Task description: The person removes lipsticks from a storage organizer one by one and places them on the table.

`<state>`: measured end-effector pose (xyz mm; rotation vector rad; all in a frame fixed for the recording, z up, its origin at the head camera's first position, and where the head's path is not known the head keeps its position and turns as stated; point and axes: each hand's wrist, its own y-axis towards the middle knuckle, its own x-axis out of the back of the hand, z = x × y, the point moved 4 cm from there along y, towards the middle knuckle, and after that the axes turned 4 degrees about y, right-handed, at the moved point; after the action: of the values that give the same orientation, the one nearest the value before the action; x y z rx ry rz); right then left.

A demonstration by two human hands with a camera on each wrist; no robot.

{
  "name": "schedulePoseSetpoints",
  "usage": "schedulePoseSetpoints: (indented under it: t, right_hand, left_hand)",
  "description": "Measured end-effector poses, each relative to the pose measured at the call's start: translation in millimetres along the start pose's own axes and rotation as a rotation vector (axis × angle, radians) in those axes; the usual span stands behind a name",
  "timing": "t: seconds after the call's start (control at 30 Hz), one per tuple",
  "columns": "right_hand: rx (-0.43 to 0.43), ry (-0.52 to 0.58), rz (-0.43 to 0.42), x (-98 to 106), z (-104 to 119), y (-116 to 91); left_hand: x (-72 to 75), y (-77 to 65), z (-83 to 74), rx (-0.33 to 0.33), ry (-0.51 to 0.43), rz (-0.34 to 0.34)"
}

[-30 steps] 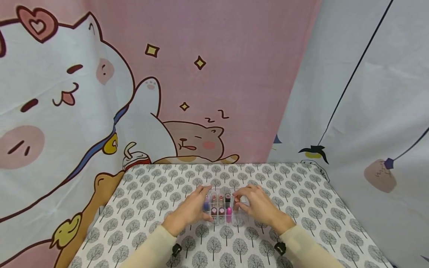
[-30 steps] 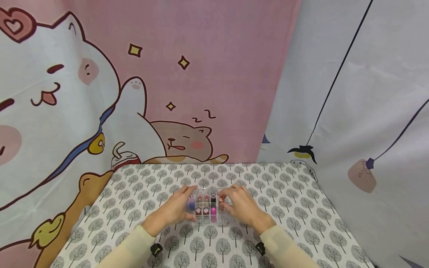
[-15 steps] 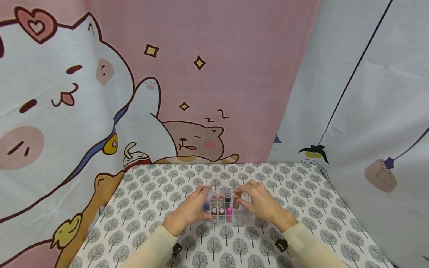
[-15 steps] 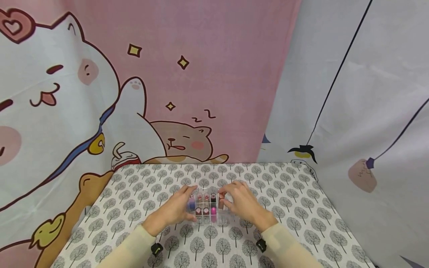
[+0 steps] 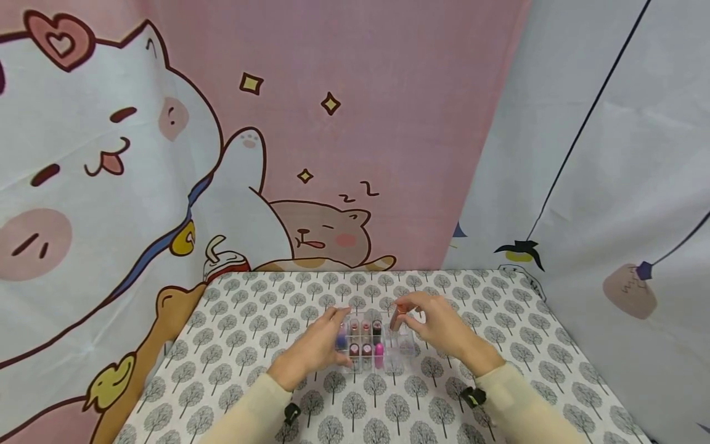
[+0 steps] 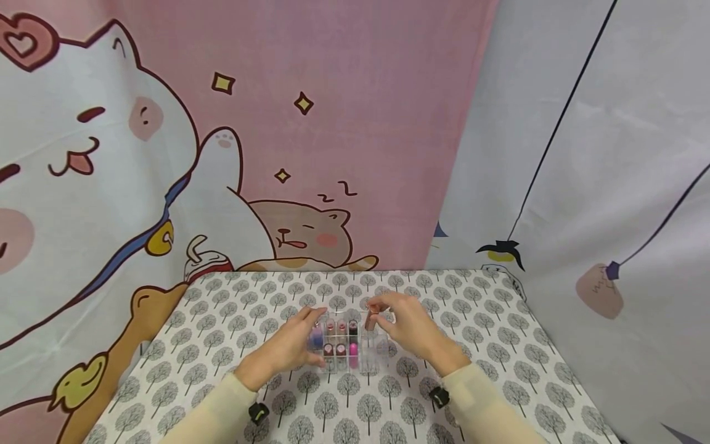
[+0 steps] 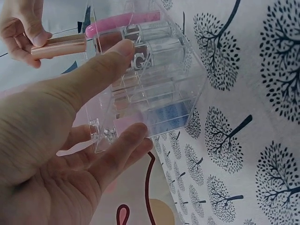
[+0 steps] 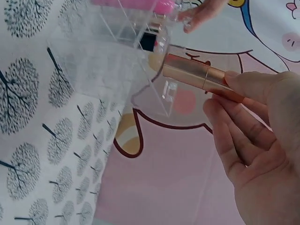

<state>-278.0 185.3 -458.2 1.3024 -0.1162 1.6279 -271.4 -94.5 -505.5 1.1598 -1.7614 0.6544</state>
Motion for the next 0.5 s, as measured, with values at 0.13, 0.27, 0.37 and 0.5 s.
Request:
schedulePoseSetpoints:
  t: [0.13, 0.27, 0.37, 0.5]
  right_hand:
    - [0.013, 0.030, -0.018, 9, -2, 1]
    - [-0.003, 0.033, -0.026, 17, -6, 0]
    - [-0.033, 0.000, -0.034, 23, -10, -1]
    - [-0.030, -0.039, -0.067, 31, -17, -2]
  left_hand:
    - [-1.0, -1.5, 2.3, -0.005, -0.011, -0.009]
    - [-1.0, -2.9, 5.0, 0.000, -0.013, -0.014]
    - [-0.3, -3.4, 6.5, -0.006, -0.018, -0.016]
    - [0.3, -3.3, 8.9, -0.026, -0.037, -0.016]
